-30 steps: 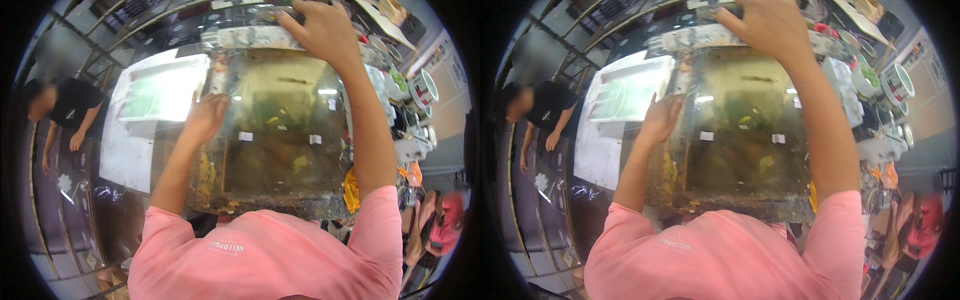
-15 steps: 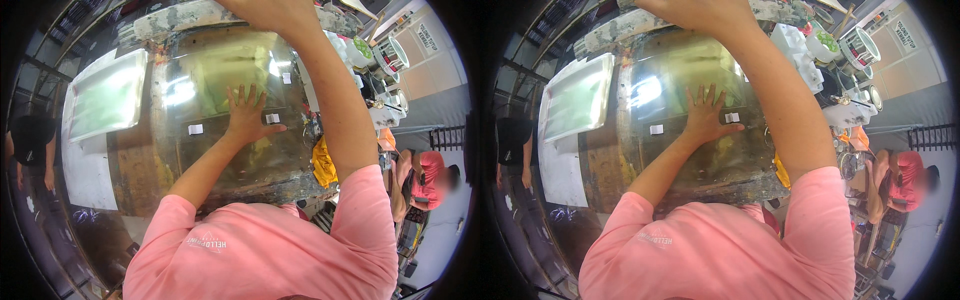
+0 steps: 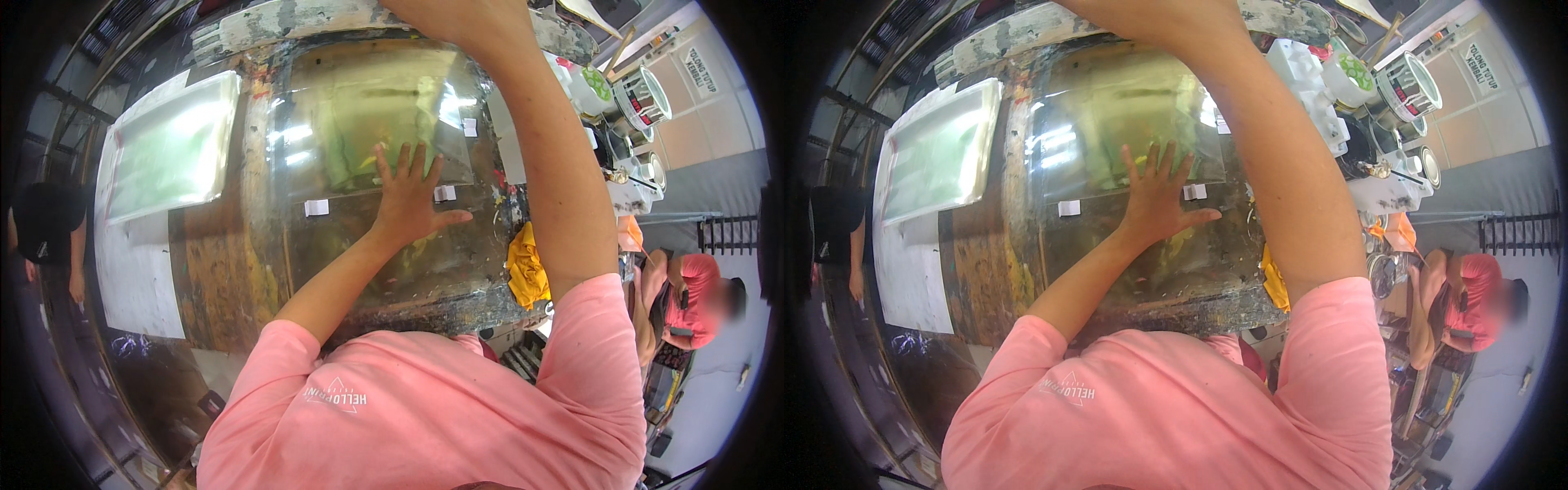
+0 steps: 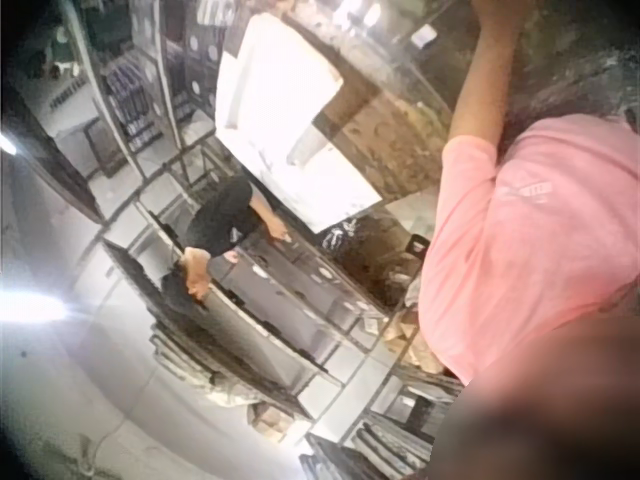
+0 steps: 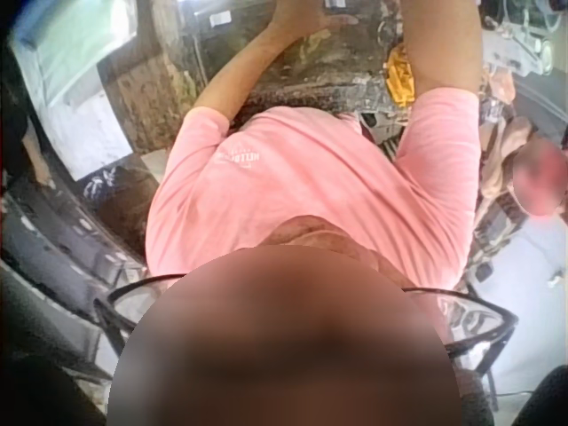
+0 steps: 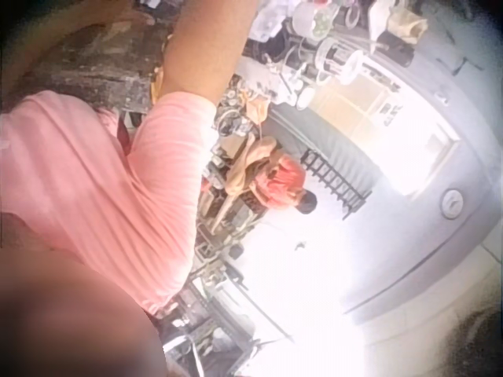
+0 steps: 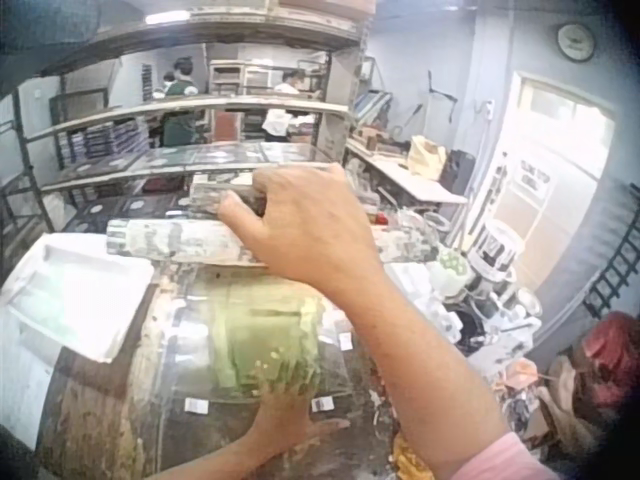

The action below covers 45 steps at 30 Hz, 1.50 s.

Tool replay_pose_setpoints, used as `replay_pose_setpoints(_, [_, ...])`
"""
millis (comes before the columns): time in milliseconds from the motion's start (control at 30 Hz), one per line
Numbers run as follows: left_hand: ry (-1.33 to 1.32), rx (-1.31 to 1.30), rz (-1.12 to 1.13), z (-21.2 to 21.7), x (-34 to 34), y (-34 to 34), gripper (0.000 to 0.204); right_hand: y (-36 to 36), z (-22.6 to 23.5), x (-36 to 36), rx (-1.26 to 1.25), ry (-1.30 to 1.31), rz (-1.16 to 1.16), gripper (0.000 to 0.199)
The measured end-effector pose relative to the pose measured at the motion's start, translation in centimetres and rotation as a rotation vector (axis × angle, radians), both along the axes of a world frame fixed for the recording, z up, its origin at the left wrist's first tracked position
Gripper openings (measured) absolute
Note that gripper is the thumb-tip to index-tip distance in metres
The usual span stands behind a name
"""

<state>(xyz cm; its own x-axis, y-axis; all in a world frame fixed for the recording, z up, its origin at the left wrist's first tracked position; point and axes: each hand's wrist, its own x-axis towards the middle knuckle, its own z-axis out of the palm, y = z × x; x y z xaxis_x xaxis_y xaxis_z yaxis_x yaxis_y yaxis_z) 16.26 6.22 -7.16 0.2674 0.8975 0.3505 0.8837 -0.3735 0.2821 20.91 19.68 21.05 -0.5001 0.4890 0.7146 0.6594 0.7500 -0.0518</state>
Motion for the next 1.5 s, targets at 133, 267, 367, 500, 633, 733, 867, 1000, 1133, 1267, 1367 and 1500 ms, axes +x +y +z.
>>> replay_pose_setpoints(133, [-0.022, 0.036, -0.031, 0.0, 0.5, 0.3, 0.117, -0.6, 0.3, 0.5, 0.003, -0.031, -0.034, 0.054])
replay_pose_setpoints(267, [-0.042, 0.037, -0.033, 0.2, 0.6, 0.2, 0.116, -0.8, 0.1, 0.6, 0.003, 0.023, -0.002, 0.050])
replay_pose_setpoints(367, [-0.110, 0.124, -0.029, 0.2, 0.2, -0.1, 0.111, -0.8, -0.1, 0.3, 0.002, 0.003, -0.031, 0.049])
replay_pose_setpoints(500, [-0.520, -0.002, 0.162, 5.0, -3.7, -0.5, 0.089, -1.8, -0.1, 0.3, -0.034, -0.001, -0.063, 0.046])
replay_pose_setpoints(633, [-1.385, 0.070, 0.270, 11.6, -13.0, -0.7, 0.105, -3.9, -3.6, 1.2, -0.011, 0.019, -0.025, 0.043])
replay_pose_setpoints(733, [-1.220, -0.174, 0.275, 13.8, -15.9, -3.3, 0.096, -7.0, -8.1, 2.5, 0.023, -0.169, -0.087, 0.048])
replay_pose_setpoints(867, [-1.033, -0.256, 0.374, 7.5, -15.2, -6.0, 0.096, -8.6, -12.8, 4.5, -0.308, -0.327, 0.112, 0.039])
replay_pose_setpoints(1000, [-0.192, -0.113, 0.592, 2.8, -15.4, -7.9, 0.109, -10.0, -17.3, 5.3, -0.631, -0.370, 0.139, 0.035])
replay_pose_setpoints(1133, [-0.186, -0.101, 0.575, 0.8, -15.4, -7.9, 0.107, -12.4, -20.9, 5.1, -0.596, -0.329, 0.045, 0.035])
replay_pose_setpoints(1267, [-0.208, -0.146, 0.571, 1.2, -15.4, -8.1, 0.107, -11.6, -22.1, 4.7, -0.544, -0.339, 0.046, 0.036])
replay_pose_setpoints(1367, [-0.203, -0.082, 0.534, 0.9, -15.6, -8.2, 0.112, -6.5, -23.6, 3.4, -0.437, -0.302, 0.041, 0.035])
replay_pose_setpoints(1500, [-0.213, -0.061, 0.506, 0.9, -15.9, -8.2, 0.115, 2.6, -24.7, 0.9, -0.311, -0.279, 0.007, 0.035])
